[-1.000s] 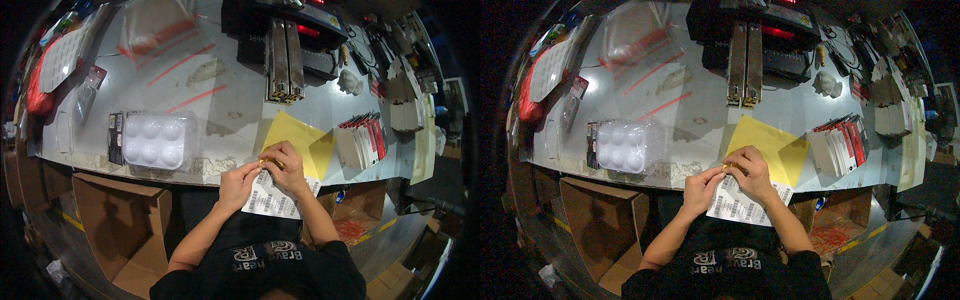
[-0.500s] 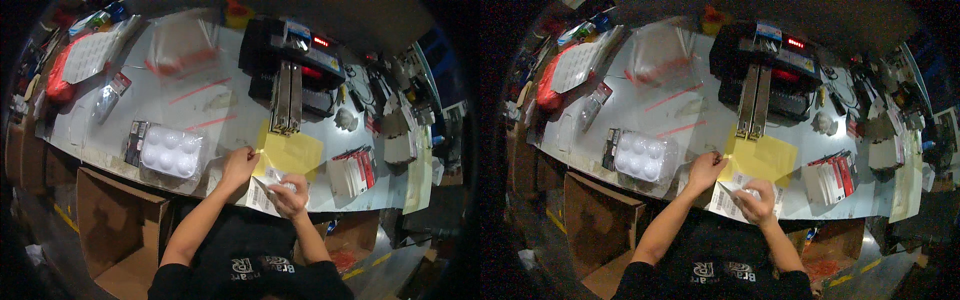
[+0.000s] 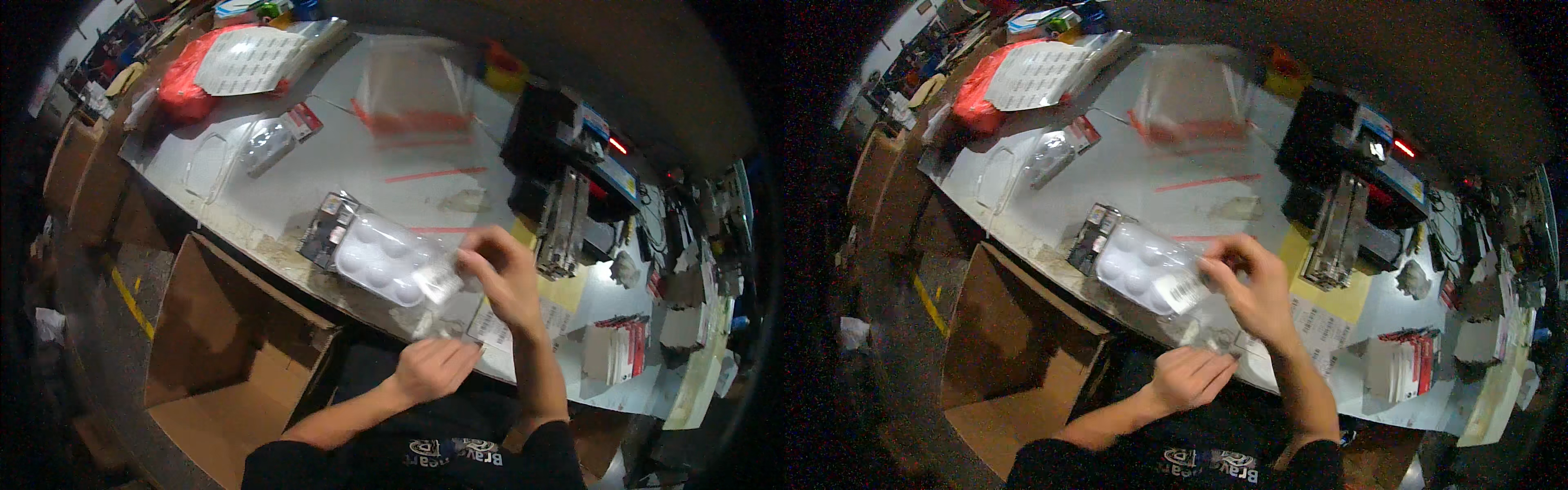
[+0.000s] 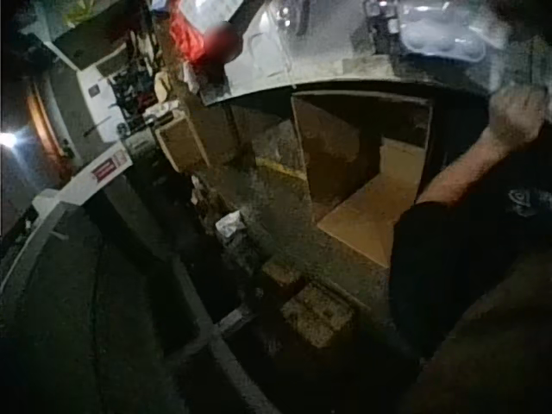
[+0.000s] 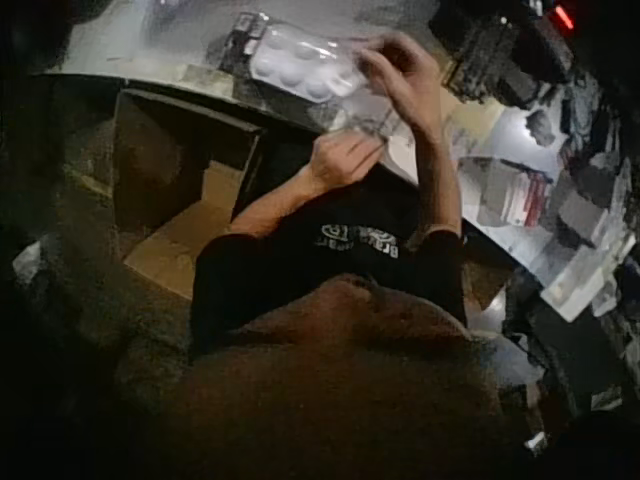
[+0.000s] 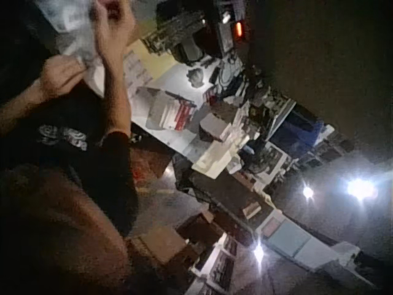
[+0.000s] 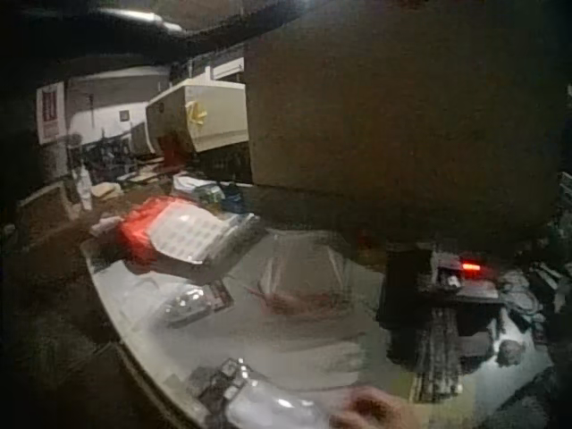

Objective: The person repeatedly picks plastic mixing palettes and their red-and-white labels, inserts the palettes into clear plastic bags, and affixes the labels to the sealed bags. The labeled packages are stacked on the table and later placed into a cardboard box.

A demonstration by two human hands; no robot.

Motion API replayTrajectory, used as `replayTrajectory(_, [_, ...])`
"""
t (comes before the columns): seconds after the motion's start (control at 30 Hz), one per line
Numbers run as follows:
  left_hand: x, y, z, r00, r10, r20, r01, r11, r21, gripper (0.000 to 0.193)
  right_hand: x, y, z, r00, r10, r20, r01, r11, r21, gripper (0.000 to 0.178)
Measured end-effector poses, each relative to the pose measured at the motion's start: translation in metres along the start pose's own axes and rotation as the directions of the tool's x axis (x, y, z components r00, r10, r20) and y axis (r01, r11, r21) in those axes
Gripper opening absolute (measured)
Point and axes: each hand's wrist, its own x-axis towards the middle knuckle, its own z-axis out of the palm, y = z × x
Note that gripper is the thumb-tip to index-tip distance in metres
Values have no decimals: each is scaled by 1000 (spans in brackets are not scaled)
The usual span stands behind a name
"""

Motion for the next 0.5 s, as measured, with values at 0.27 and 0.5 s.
replayTrajectory(0.27, [-3,-51,-78,930,-238,-280,294,939,181,36,83,-1,45,864,216,455,-56,939,-338,19])
replayTrajectory(0.5, [-2,-59,-60,951,-263,-166,295,931,214,38,75,5,49,913,116,391,12,950,-312,17])
